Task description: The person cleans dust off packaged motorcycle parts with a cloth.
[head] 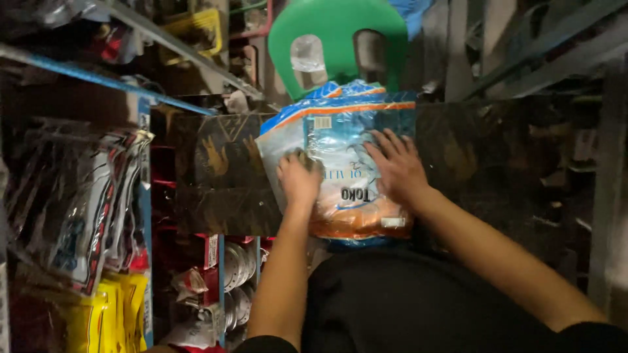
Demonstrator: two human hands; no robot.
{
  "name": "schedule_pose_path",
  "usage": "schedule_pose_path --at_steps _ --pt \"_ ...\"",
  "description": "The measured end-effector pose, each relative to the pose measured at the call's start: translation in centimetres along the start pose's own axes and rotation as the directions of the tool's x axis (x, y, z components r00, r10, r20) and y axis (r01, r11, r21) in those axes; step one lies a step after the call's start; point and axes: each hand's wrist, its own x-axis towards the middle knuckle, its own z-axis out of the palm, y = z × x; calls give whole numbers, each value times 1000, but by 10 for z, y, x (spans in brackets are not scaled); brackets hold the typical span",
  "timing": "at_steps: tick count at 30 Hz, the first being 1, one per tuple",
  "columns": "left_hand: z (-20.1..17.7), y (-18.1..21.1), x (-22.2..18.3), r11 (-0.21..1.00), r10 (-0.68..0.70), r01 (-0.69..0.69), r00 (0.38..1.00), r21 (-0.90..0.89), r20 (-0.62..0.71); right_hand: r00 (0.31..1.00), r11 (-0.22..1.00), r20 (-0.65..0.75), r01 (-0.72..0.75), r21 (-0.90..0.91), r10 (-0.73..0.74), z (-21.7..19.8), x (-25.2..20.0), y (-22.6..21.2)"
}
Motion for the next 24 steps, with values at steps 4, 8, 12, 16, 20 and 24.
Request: schedule_pose_path --at_steps 4,8,12,16,20,24 --pt "16 -11 -8 995 102 -101 992 8 -76 990 961 136 6 276 -46 -2 -11 -16" --pt "9 -3 -2 997 -43 46 998 -54 47 907 864 199 260 432 -372 27 -25 -5" --pt "11 -15 10 980 -172 187 968 -73 183 953 961 130 268 61 -274 28 9 21" --pt "25 -44 6 978 -152 175 970 -110 189 987 991 103 117 63 -123 22 37 13" --pt "55 -81 9 894 -156 239 959 -379 236 979 969 126 128 211 -157 40 22 -15" --pt "59 -86 -5 797 -136 267 953 -542 271 891 864 125 376 335 -436 33 -15 -46"
